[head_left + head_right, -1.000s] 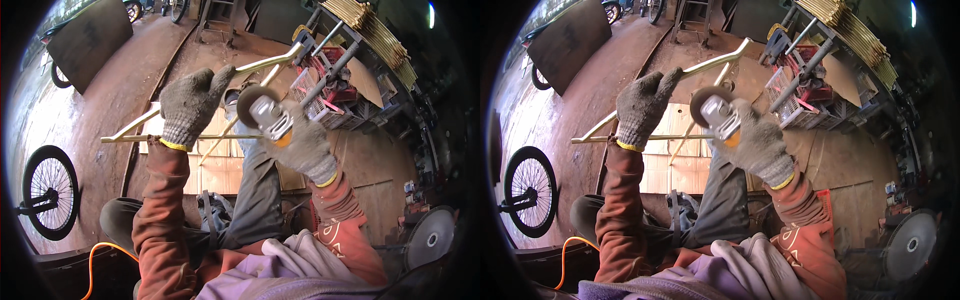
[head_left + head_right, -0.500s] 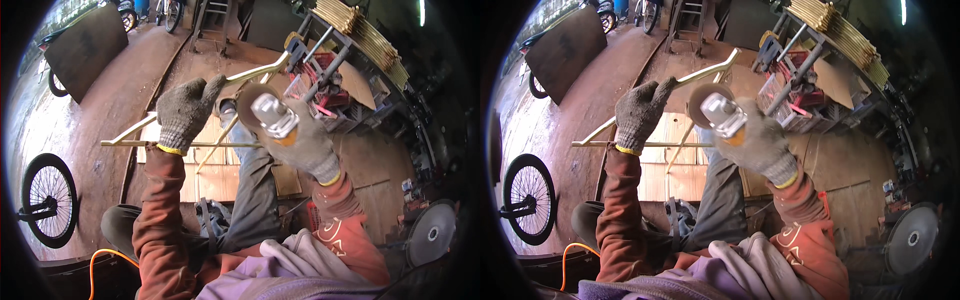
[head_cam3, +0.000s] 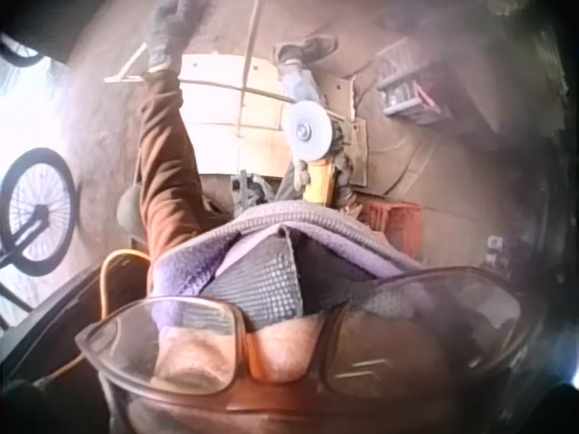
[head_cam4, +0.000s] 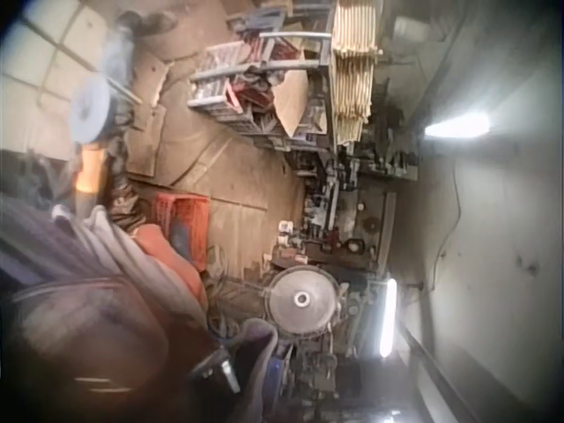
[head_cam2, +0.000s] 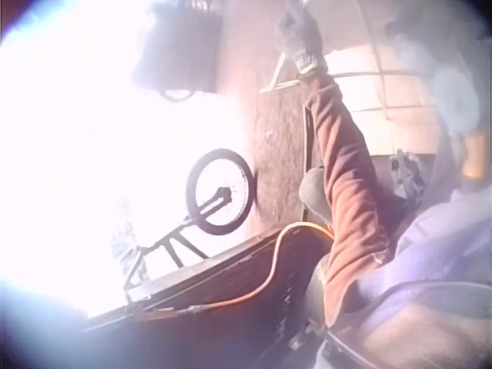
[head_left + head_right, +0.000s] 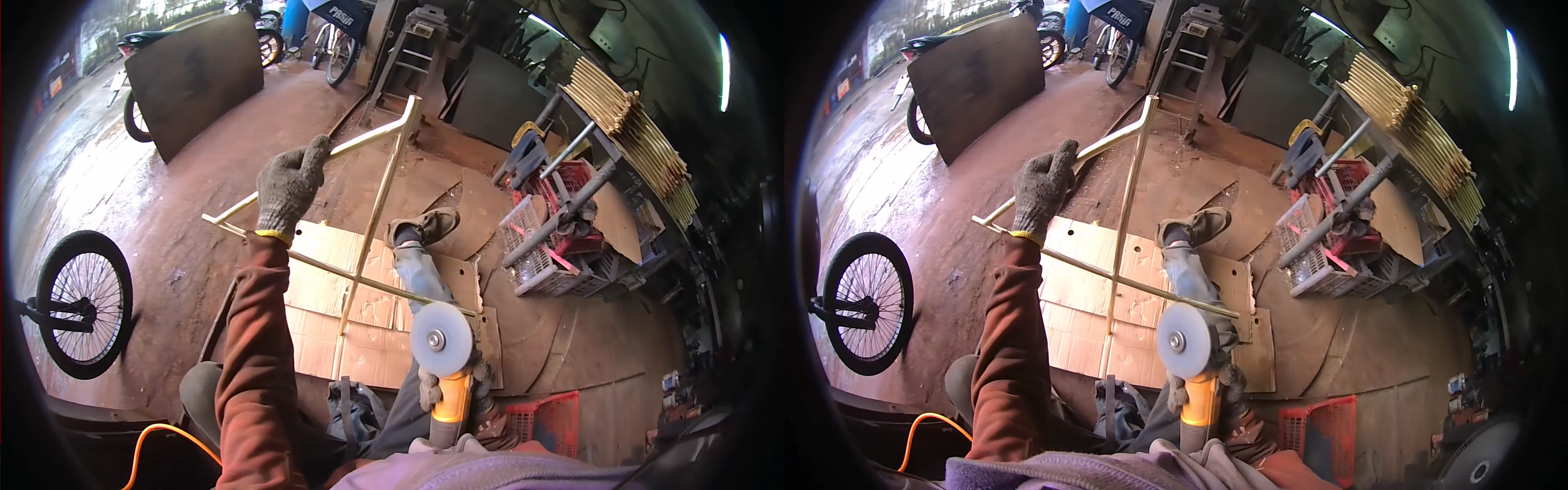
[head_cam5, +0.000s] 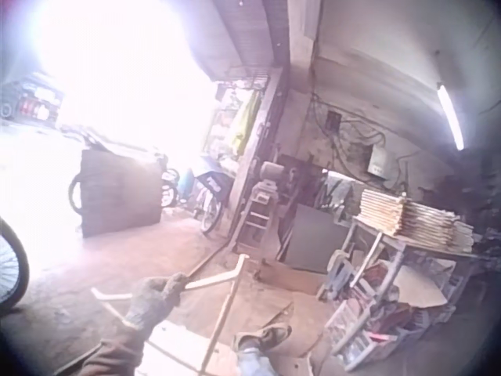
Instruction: The person uses a handheld angle grinder to grind the joints and surfaces of a triangular metal frame while holding the frame by hand and resting it on their legs.
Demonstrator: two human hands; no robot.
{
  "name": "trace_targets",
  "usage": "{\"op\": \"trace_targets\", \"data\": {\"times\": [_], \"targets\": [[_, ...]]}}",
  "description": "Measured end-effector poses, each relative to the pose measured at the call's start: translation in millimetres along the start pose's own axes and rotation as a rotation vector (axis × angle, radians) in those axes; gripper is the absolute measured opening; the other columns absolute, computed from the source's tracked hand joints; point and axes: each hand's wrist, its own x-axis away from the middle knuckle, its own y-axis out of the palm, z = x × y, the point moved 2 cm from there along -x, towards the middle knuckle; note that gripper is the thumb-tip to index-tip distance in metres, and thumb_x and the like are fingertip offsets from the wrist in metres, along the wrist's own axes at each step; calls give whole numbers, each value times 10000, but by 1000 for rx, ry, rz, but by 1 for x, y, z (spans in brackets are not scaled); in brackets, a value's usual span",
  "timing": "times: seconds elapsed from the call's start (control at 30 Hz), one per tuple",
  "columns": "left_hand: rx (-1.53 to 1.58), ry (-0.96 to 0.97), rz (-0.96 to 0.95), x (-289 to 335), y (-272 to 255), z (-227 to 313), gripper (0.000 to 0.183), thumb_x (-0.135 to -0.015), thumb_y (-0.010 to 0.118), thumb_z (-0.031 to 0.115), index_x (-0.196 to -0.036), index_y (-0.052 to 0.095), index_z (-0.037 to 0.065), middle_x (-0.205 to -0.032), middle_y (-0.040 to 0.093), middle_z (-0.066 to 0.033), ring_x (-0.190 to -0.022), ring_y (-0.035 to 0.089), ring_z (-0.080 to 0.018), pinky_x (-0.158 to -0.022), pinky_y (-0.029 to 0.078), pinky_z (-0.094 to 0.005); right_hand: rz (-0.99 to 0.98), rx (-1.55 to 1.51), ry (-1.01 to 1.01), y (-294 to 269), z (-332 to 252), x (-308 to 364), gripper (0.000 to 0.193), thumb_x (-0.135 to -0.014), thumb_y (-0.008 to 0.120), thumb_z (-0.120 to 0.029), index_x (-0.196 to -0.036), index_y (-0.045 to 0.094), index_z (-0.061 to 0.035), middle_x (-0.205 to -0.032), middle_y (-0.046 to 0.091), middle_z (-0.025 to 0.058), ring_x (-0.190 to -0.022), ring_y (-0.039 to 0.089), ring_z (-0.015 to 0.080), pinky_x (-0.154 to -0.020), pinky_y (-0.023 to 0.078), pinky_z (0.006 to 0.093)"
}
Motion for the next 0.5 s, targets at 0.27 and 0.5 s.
{"op": "trace_targets", "data": {"times": [0.27,0.5], "targets": [[33,-6,43,-10,-7,-16,651,-1028,615,669,-802,815,92,-620,687,-69,-640,702,-232,-702,530,-401,109,-71,62,-3,34,-23,773,-832,831,-255,-1490,527,13,-1255,688,202,-1061,724,338,-948,605,473],[65,10,93,-14,-24,-35,608,-1030,632,644,-858,835,98,-635,696,-70,-639,705,-221,-694,534,-396,183,-45,136,4,57,-35,778,-796,871,-216,-1464,543,10,-1253,691,175,-1085,714,302,-968,594,448]]}}
